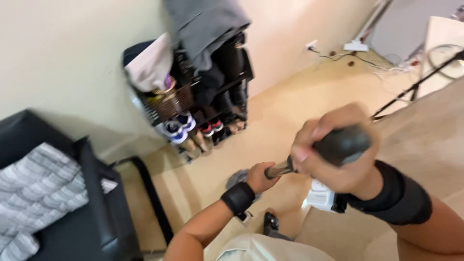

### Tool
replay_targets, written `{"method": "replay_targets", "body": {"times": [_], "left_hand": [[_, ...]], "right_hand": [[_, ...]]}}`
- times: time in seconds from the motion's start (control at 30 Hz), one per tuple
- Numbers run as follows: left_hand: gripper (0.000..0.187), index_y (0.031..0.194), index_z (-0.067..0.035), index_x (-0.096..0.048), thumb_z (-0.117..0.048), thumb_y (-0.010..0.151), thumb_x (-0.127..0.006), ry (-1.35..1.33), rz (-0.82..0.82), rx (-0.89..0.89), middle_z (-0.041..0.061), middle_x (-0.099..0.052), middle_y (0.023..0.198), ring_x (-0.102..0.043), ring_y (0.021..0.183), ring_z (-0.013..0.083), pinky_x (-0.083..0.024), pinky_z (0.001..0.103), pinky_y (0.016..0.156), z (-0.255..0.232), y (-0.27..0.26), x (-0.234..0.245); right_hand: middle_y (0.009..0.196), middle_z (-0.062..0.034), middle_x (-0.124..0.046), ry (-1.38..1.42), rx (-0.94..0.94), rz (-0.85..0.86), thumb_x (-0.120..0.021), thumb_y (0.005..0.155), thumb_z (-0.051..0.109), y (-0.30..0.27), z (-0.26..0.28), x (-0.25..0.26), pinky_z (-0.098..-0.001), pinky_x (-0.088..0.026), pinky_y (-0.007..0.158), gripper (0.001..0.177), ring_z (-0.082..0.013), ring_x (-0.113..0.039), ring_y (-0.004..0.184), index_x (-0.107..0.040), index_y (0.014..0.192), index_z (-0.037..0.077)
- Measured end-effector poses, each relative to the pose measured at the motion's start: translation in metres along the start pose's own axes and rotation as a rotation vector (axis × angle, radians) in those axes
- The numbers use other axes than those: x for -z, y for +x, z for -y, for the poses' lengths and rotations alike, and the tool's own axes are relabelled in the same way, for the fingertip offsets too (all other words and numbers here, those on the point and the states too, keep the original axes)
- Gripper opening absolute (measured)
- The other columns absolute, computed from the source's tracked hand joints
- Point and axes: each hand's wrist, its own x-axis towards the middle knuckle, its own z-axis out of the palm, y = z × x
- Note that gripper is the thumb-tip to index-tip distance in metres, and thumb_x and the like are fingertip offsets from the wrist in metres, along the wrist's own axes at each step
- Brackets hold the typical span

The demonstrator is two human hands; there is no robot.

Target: The person mops a light-colored tiled floor in a living area using a spin mop. They move the mop back and forth across the floor, navigating around a black sofa, a shoe rack, and a curtain partition.

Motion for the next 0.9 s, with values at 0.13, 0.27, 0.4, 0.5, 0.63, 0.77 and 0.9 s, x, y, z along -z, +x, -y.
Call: {"method": "replay_targets", "body": {"times": [0.13, 0.27, 0.4, 0.5, 0.63, 0.77, 0.9], "left_hand": [[0.031, 0.094, -0.012, -0.071, -0.031, 0.073, -0.083, 0.008, -0.046, -0.125, 0.017, -0.072, 0.087, -0.069, 0.085, 0.0396, -0.055, 0.047, 0.07, 0.012, 0.082, -0.063], [0.025, 0.087, -0.014, -0.071, -0.036, 0.082, -0.08, 0.004, 0.02, -0.065, 0.012, -0.075, 0.089, -0.072, 0.087, 0.0359, -0.055, 0.045, 0.071, 0.024, 0.153, -0.11], [0.026, 0.091, -0.015, -0.069, -0.037, 0.084, -0.08, -0.006, 0.021, -0.123, 0.009, -0.074, 0.091, -0.071, 0.088, 0.0333, -0.056, 0.042, 0.076, 0.079, 0.203, -0.151], [0.026, 0.093, -0.015, -0.069, -0.031, 0.078, -0.083, 0.105, 0.047, -0.293, 0.006, -0.075, 0.094, -0.07, 0.092, 0.0317, -0.051, 0.045, 0.081, 0.122, 0.221, -0.16], [0.029, 0.1, -0.016, -0.068, -0.025, 0.077, -0.083, 0.205, 0.285, -0.232, 0.008, -0.071, 0.101, -0.068, 0.097, 0.0327, -0.055, 0.042, 0.082, 0.134, 0.219, -0.16], [0.029, 0.099, -0.014, -0.067, -0.024, 0.079, -0.085, 0.107, 0.222, -0.27, 0.01, -0.071, 0.101, -0.068, 0.098, 0.0339, -0.055, 0.043, 0.083, 0.136, 0.198, -0.155], [0.026, 0.1, -0.015, -0.066, -0.025, 0.082, -0.083, 0.022, 0.09, -0.286, 0.011, -0.071, 0.099, -0.069, 0.096, 0.0339, -0.057, 0.042, 0.084, 0.134, 0.166, -0.143]], "right_hand": [[0.076, -0.0105, -0.062, -0.077, 0.132, 0.058, -0.068, 0.085, -0.011, -0.007, -0.032, 0.052, -0.0315, -0.057, 0.058, 0.031, -0.0192, -0.067, 0.063, -0.05, 0.104, 0.004], [0.08, -0.0076, -0.066, -0.178, 0.182, 0.217, -0.072, 0.085, -0.002, -0.028, -0.069, 0.101, -0.0363, -0.057, 0.064, 0.021, -0.024, -0.068, 0.068, -0.059, 0.097, 0.008], [0.084, -0.0068, -0.068, -0.142, 0.143, 0.388, -0.076, 0.088, 0.003, -0.05, -0.101, 0.112, -0.0396, -0.053, 0.064, 0.018, -0.0283, -0.067, 0.071, -0.061, 0.099, 0.009], [0.083, -0.0074, -0.063, -0.156, 0.079, 0.551, -0.078, 0.081, 0.009, -0.071, -0.121, 0.102, -0.044, -0.047, 0.065, 0.023, -0.0319, -0.064, 0.073, -0.061, 0.096, 0.01], [0.084, -0.0063, -0.06, -0.157, 0.005, 0.768, -0.075, 0.083, 0.014, -0.086, -0.126, 0.1, -0.0419, -0.046, 0.072, 0.021, -0.0308, -0.063, 0.081, -0.058, 0.095, 0.011], [0.085, -0.0055, -0.059, -0.205, 0.033, 0.833, -0.075, 0.09, 0.014, -0.085, -0.114, 0.092, -0.0405, -0.048, 0.075, 0.02, -0.0289, -0.063, 0.084, -0.058, 0.1, 0.01], [0.084, -0.0054, -0.061, -0.141, 0.045, 0.84, -0.076, 0.085, 0.015, -0.05, -0.076, 0.076, -0.0415, -0.048, 0.073, 0.021, -0.0297, -0.064, 0.081, -0.062, 0.101, 0.011]]}}
